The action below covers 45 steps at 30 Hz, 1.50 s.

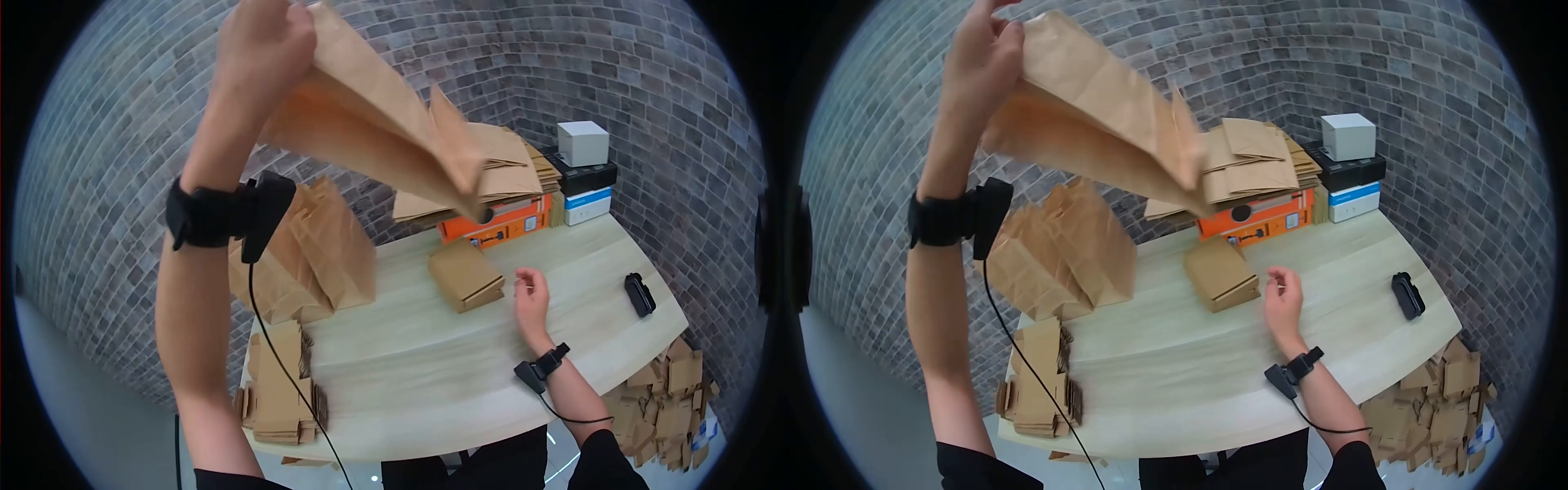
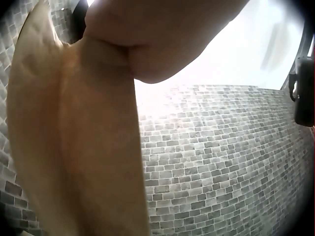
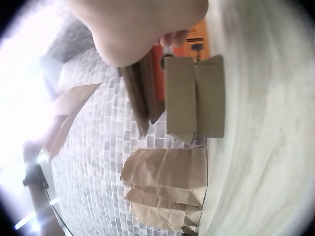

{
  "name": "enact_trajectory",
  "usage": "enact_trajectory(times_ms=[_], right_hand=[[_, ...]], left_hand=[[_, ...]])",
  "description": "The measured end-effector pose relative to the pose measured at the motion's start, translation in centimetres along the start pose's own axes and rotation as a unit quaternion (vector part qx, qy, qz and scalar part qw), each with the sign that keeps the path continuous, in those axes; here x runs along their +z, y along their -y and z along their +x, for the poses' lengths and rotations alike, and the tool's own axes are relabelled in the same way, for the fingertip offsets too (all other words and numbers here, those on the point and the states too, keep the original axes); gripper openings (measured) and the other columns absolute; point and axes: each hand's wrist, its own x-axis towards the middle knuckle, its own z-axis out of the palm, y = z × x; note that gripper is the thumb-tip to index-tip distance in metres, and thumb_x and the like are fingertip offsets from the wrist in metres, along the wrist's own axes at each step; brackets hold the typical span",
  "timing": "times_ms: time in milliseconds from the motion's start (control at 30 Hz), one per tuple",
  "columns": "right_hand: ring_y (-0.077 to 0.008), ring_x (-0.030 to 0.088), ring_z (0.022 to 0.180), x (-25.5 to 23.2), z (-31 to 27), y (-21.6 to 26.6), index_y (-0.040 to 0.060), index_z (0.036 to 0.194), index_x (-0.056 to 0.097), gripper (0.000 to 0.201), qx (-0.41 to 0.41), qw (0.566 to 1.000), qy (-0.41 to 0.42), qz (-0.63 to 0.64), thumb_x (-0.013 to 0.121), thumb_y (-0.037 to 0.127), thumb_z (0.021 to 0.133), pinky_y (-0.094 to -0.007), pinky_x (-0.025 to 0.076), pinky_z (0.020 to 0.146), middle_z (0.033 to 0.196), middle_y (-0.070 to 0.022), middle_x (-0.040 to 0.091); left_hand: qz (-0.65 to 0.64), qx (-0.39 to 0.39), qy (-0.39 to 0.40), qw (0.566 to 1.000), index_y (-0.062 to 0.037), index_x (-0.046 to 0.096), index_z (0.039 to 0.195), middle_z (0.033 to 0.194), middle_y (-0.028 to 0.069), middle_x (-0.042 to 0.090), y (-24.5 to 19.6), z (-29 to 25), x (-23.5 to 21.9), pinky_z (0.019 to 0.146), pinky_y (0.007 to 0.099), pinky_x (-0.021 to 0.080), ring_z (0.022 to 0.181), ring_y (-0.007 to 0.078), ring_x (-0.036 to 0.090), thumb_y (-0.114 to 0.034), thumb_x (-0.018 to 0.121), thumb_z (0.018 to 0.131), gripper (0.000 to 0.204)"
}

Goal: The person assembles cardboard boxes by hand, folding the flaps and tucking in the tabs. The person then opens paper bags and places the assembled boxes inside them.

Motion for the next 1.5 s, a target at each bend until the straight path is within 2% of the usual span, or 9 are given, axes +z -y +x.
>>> enact_trajectory(times_ms=[67,200,367,433,633,833,1033,1233,1500], right_hand=[[-0.0150,0.057,0.088,-0.8,-0.3,3.3,0.0003,0.110,0.058,0.018,0.079,0.987,0.034,0.139,0.051,0.002,0.093,-0.0289,0.048,0.073,0.106,-0.0090,0.058],[-0.0161,0.056,0.094,-1.0,-3.8,12.9,0.0008,0.114,0.057,0.022,0.052,0.979,0.062,0.188,0.054,0.004,0.092,-0.0304,0.048,0.080,0.108,-0.0093,0.058],[-0.0271,0.055,0.111,-1.1,-5.4,21.1,0.0023,0.121,0.056,0.040,-0.302,0.924,0.233,0.013,0.067,0.008,0.083,-0.0350,0.046,0.094,0.116,-0.0150,0.059],[-0.0302,0.056,0.110,-0.5,-6.8,21.3,0.0038,0.116,0.060,0.044,-0.314,0.871,0.373,0.060,0.074,0.004,0.073,-0.0372,0.047,0.092,0.122,-0.0132,0.060],[-0.0283,0.061,0.090,0.4,-8.6,16.9,0.0067,0.091,0.070,0.030,-0.407,0.876,0.256,-0.023,0.071,-0.008,0.064,-0.0358,0.052,0.077,0.100,-0.0065,0.070],[-0.0265,0.061,0.082,-2.4,-10.1,14.9,0.0051,0.090,0.070,0.030,-0.410,0.900,0.128,-0.075,0.069,-0.011,0.064,-0.0344,0.052,0.070,0.093,-0.0066,0.070],[-0.0261,0.062,0.082,-5.3,-14.9,10.6,0.0041,0.091,0.070,0.029,-0.348,0.922,0.140,-0.097,0.068,-0.012,0.067,-0.0335,0.053,0.070,0.094,-0.0072,0.071],[-0.0274,0.062,0.083,-7.1,-16.2,9.4,0.0038,0.091,0.068,0.026,-0.307,0.929,0.162,-0.128,0.070,-0.009,0.070,-0.0343,0.051,0.072,0.095,-0.0089,0.071],[-0.0258,0.060,0.083,-6.8,-16.7,9.3,0.0037,0.089,0.070,0.029,-0.338,0.911,0.169,-0.166,0.069,-0.012,0.065,-0.0329,0.052,0.070,0.094,-0.0061,0.070]], left_hand=[[0.020,0.037,0.233,0.972,-0.0031,0.063,0.115,0.085,0.0109,0.067,0.7,-0.6,-2.7,0.066,0.0333,0.051,0.071,0.0183,0.064,-0.002,0.051,0.090,0.029],[-0.010,0.153,0.298,0.942,-0.0013,0.065,0.110,0.089,0.0121,0.067,-0.8,-4.6,-3.6,0.073,0.0353,0.051,0.078,0.0202,0.063,-0.001,0.050,0.091,0.024],[-0.052,0.144,0.340,0.928,-0.0038,0.066,0.110,0.093,0.0149,0.066,-1.5,-9.3,-3.7,0.079,0.0380,0.050,0.083,0.0276,0.063,-0.001,0.055,0.090,0.023],[-0.045,0.166,0.318,0.933,-0.0045,0.065,0.112,0.092,0.0154,0.065,-0.8,-10.5,-3.6,0.076,0.0385,0.050,0.083,0.0294,0.063,-0.002,0.057,0.089,0.024],[-0.025,-0.044,0.392,0.918,-0.0065,0.061,0.125,0.097,0.0118,0.069,-1.1,-11.0,-5.7,0.078,0.0348,0.052,0.087,0.0176,0.065,-0.013,0.064,0.090,0.035],[-0.451,-0.337,0.389,0.729,-0.0042,0.026,0.150,0.125,0.0168,0.062,5.3,-15.5,-4.8,0.072,0.0208,0.056,0.103,0.0176,0.067,-0.030,0.057,0.100,0.064],[-0.444,-0.284,0.595,0.606,-0.0029,0.037,0.146,0.130,0.0117,0.061,6.8,-23.0,-2.0,0.095,0.0241,0.048,0.114,0.0123,0.058,-0.013,0.071,0.087,0.069],[-0.611,-0.255,0.538,0.522,-0.0024,0.041,0.145,0.129,0.0082,0.061,3.5,-23.1,-3.1,0.094,0.0257,0.049,0.113,0.0110,0.059,-0.015,0.081,0.081,0.077],[-0.308,-0.160,0.690,0.635,0.0026,0.070,0.099,0.079,0.0085,0.071,2.7,-22.1,-3.2,0.068,0.0301,0.051,0.075,0.0088,0.063,-0.016,0.070,0.088,0.021]])
